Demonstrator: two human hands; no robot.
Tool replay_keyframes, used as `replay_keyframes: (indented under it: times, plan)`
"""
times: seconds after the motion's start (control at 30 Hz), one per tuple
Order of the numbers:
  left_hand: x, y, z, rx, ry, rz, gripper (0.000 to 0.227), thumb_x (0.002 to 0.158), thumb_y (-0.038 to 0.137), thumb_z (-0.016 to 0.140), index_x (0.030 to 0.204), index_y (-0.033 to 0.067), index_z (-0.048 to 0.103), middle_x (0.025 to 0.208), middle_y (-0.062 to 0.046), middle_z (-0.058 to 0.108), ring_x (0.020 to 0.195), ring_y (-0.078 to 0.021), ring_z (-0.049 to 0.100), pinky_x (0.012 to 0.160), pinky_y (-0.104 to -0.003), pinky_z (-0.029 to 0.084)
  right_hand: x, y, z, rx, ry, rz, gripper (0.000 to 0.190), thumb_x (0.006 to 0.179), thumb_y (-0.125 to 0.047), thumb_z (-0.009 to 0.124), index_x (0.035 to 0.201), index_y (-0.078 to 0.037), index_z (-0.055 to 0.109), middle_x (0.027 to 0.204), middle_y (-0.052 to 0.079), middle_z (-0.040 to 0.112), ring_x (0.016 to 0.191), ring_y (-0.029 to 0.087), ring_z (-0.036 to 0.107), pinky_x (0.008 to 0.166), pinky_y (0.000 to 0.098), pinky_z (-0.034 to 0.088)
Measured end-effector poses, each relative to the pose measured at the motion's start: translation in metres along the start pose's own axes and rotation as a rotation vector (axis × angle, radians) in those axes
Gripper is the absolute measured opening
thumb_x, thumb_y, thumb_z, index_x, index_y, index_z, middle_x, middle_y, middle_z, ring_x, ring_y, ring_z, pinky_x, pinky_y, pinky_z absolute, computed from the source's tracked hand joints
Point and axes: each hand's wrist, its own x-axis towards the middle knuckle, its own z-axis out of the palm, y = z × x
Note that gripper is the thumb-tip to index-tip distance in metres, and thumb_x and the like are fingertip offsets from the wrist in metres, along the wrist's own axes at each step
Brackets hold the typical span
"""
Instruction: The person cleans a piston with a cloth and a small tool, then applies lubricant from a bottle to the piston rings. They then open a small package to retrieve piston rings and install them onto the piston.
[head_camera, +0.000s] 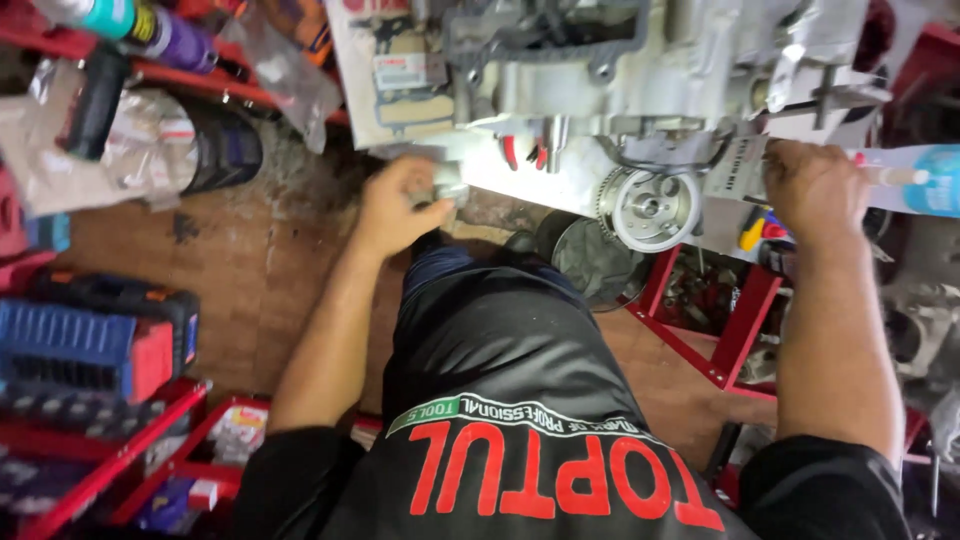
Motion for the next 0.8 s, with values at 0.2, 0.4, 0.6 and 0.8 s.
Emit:
replay_keyframes:
  times: [0.2, 0.4, 0.6, 0.8]
  plan:
    - [-0.010, -0.040, -0.011, -1.231, 0.893, -0.183, 0.021, 0.082, 0.014, 0.068, 0.100, 0.0136, 0.057, 0.088, -0.009, 0.062, 0.076, -0.0200, 0.058, 0.063, -0.031, 0.044, -0.012, -0.025, -0.018, 0.052, -0.107, 0.067, 0.021, 0.108, -0.019, 0.055, 0.117, -0.006, 0.068, 0.117, 0.023, 0.072, 0.110, 0.042, 0.065, 0.078, 0.0562, 0.057]
    - [0.032, -0.084, -0.015, -1.620, 0.748, -0.284, 0.031, 0.078, 0.038, 0.076, 0.103, 0.0209, 0.069, 0.097, -0.002, 0.073, 0.087, -0.0187, 0.067, 0.070, -0.035, 0.046, -0.004, -0.056, -0.038, -0.130, -0.309, 0.251, 0.019, 0.106, -0.005, 0.052, 0.120, -0.008, 0.065, 0.107, 0.021, 0.076, 0.096, 0.035, 0.074, 0.076, 0.0472, 0.063]
    - [0.048, -0.080, -0.007, -2.011, 0.670, -0.158, 0.029, 0.082, 0.030, 0.076, 0.104, 0.0118, 0.072, 0.100, -0.013, 0.076, 0.091, -0.0232, 0.071, 0.092, -0.043, 0.055, -0.006, -0.022, 0.001, 0.029, 0.053, 0.094, 0.006, 0.094, -0.006, 0.059, 0.093, -0.003, 0.065, 0.091, 0.017, 0.070, 0.083, 0.039, 0.068, 0.059, 0.0498, 0.056]
    - [0.061, -0.083, -0.001, -1.993, 0.687, -0.144, 0.041, 0.083, 0.032, 0.075, 0.117, 0.0108, 0.068, 0.107, -0.010, 0.073, 0.101, -0.0268, 0.067, 0.087, -0.044, 0.055, -0.041, -0.048, -0.082, 0.339, 0.170, 0.242, 0.014, 0.093, 0.003, 0.054, 0.107, 0.005, 0.057, 0.107, 0.028, 0.060, 0.104, 0.041, 0.054, 0.075, 0.0523, 0.052]
